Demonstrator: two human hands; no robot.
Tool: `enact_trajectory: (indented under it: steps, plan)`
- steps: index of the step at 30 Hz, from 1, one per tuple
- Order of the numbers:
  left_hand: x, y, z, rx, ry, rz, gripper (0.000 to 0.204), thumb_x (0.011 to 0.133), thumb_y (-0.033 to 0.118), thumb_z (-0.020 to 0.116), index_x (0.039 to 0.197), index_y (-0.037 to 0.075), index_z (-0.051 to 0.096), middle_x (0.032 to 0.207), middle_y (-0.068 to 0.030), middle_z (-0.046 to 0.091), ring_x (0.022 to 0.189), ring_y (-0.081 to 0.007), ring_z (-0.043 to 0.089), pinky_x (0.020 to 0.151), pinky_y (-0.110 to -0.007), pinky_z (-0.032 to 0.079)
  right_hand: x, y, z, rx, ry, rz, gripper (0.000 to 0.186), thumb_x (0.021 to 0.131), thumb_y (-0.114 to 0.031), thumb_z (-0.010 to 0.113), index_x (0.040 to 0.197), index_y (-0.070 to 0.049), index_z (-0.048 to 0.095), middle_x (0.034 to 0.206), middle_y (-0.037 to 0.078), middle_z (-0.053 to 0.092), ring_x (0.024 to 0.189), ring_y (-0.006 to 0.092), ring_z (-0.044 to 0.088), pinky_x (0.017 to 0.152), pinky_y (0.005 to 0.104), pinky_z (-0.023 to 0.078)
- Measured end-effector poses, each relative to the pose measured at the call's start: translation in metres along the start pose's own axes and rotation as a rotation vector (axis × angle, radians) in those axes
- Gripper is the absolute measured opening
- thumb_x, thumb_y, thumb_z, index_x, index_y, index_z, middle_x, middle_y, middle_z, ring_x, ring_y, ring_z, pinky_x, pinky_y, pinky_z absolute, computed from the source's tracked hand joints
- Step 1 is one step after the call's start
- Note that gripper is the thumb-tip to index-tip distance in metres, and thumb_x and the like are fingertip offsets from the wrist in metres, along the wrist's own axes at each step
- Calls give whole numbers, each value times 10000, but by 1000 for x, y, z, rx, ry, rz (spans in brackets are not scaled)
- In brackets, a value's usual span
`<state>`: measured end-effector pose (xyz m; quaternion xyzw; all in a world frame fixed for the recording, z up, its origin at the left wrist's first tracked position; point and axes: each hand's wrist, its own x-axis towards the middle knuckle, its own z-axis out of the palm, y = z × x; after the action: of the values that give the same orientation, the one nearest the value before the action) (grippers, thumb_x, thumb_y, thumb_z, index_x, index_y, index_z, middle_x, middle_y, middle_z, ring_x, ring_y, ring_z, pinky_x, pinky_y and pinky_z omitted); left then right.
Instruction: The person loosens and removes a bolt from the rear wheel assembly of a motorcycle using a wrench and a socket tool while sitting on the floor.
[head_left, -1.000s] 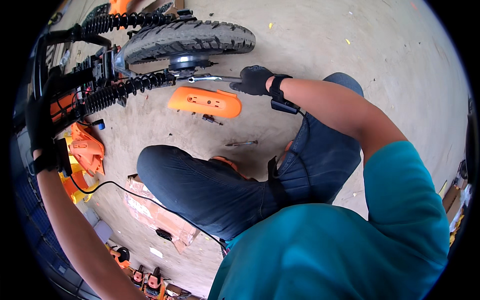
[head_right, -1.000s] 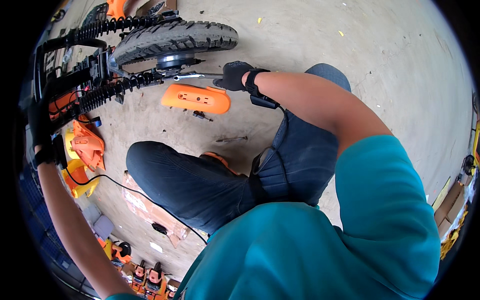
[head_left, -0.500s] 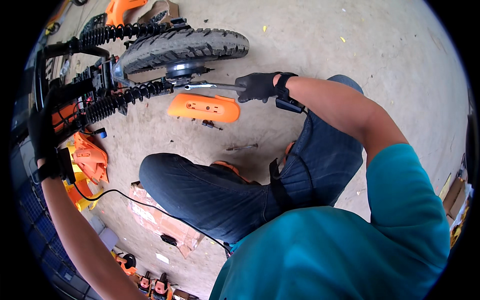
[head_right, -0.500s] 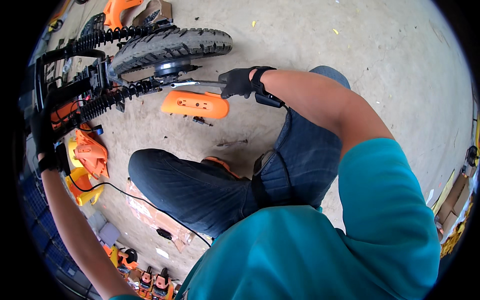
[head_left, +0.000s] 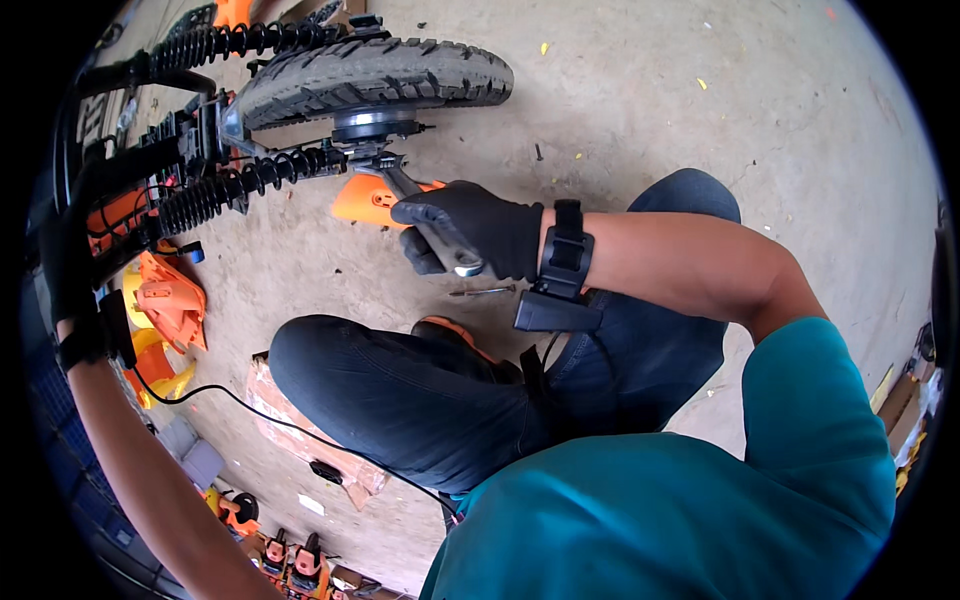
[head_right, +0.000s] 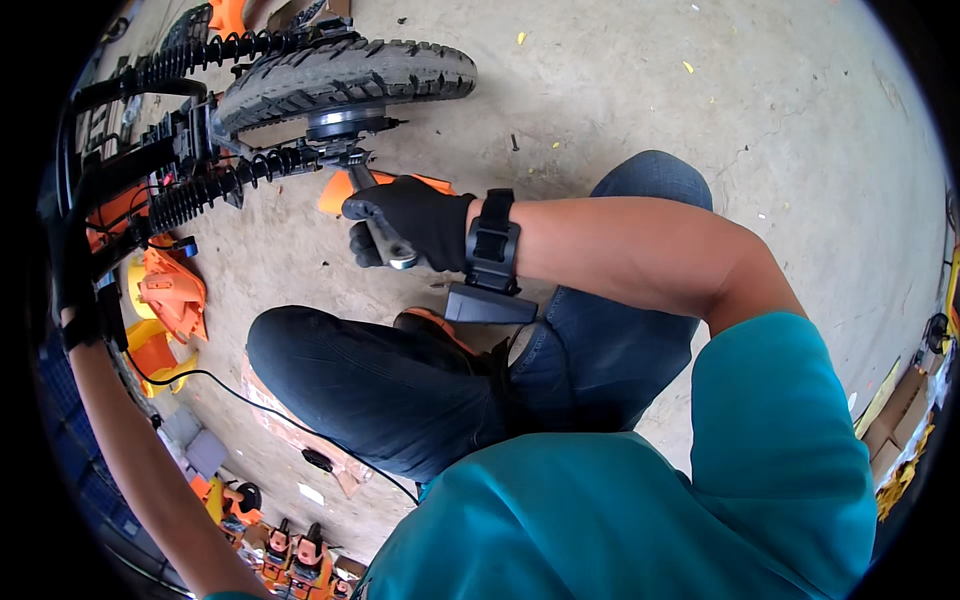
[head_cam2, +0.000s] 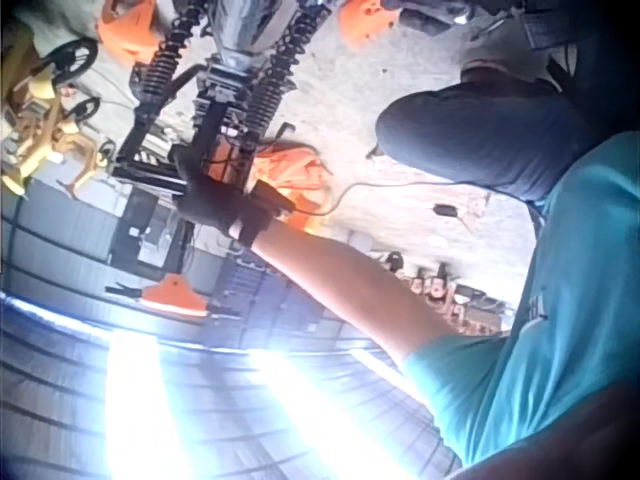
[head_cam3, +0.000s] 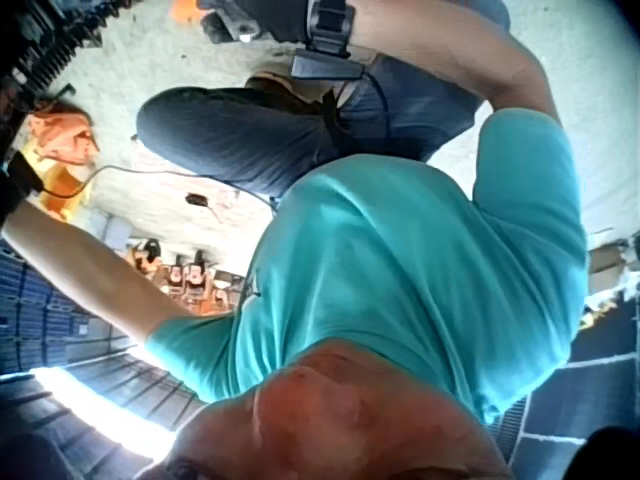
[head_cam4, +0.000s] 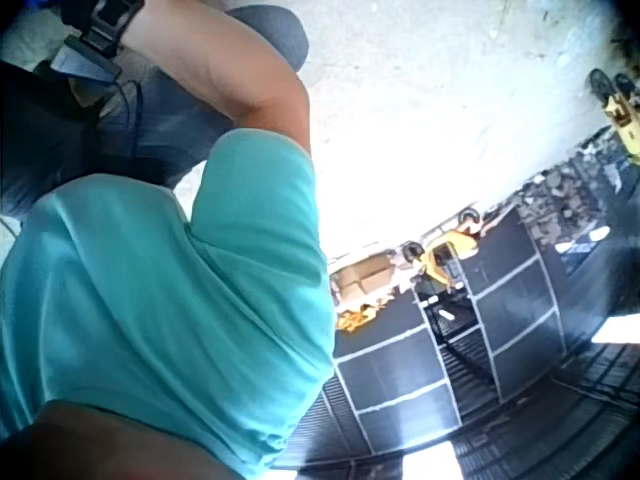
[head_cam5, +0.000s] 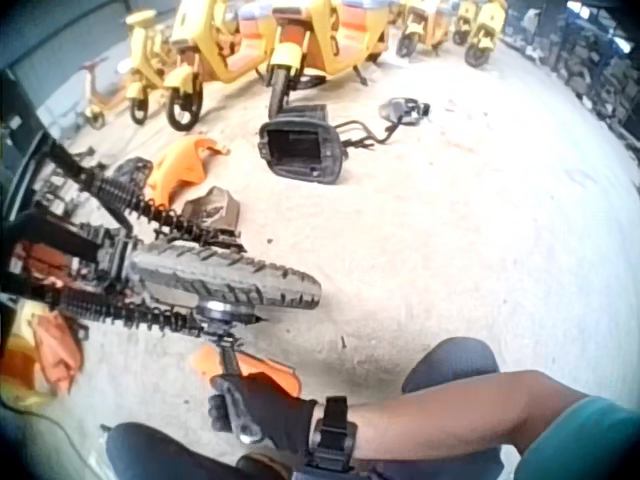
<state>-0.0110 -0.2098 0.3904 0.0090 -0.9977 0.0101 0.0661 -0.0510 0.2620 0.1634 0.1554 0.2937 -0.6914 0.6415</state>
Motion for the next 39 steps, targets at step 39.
enact_trajectory:
  steps: [39]
  plan:
    - [-1, 21, -22, 279, -149, -39, 526, 902, -13, 405, 1370, 200, 517, 1170, -156, 640, 1035, -227, 635, 875, -313, 485, 59, 111, 136, -114, 267, -309, 195, 870, -190, 585, 888, -2, 535, 706, 128, 598, 662, 236, 612, 533, 370, 474]
